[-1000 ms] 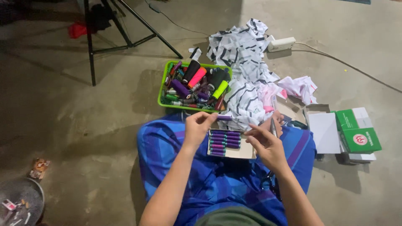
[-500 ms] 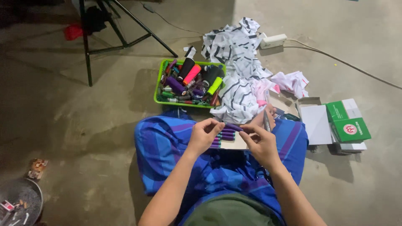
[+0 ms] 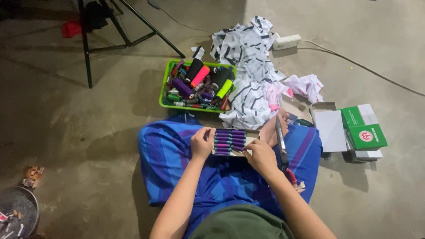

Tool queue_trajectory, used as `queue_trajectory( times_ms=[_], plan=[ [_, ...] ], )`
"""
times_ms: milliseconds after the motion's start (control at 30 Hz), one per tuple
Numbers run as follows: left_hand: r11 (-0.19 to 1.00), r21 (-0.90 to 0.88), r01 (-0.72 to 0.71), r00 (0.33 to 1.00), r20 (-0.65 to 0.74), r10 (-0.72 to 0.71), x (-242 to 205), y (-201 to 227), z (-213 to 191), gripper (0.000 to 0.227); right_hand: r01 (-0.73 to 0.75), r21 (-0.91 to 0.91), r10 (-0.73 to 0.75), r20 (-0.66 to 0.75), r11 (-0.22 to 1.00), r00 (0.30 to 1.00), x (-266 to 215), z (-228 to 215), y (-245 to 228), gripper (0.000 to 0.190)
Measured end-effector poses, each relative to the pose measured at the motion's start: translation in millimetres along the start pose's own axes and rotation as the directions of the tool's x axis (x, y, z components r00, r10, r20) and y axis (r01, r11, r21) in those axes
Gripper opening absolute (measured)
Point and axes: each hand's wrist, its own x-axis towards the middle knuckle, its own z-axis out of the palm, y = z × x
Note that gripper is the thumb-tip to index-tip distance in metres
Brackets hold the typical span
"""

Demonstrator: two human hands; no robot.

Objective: The person organizes spools into a small box and handles a green basket while using scissors to reposition items.

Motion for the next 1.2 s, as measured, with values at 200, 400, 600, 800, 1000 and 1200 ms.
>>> queue_trajectory(
  times_ms=[200,400,600,800,1000,1200],
  plan=[
    [1.0,-0.019,0.016,1.0,-0.001,-0.016,-0.4,2.8,-9.7,0.015,-0.084,-0.054,0.082,-0.031,0.995,0.996,6.3,8.6,-6.2,0.014],
    [0.999,-0.043,0.01,0.998,0.069,-0.007,-3.3,1.5,-7.0,0.011,0.001,-0.075,-0.009,-0.112,0.997,0.994,2.6,2.6,-14.1,0.018],
    [0.999,-0.045,0.02,0.996,0.093,-0.016,-1.6,9.8,-12.8,0.008,0.017,-0.06,-0.027,-0.163,0.998,0.986,1.7,10.8,-7.8,0.021],
    [0.994,-0.099,0.036,0.99,0.139,-0.022,-1.0,21.8,-30.5,0.009,0.075,-0.062,-0.085,-0.168,0.995,0.982,6.5,4.5,-6.7,0.031],
    [0.993,-0.033,0.111,0.976,0.194,-0.102,-17.2,18.3,-42.6,0.014,0.182,-0.02,-0.183,-0.168,0.983,0.969,9.2,3.6,-7.6,0.033],
    [0.979,-0.03,0.2,0.947,0.26,-0.186,-19.6,15.2,-43.5,0.028,0.116,0.022,-0.096,-0.423,0.993,0.901,-0.1,-11.8,7.6,0.024]
  ],
)
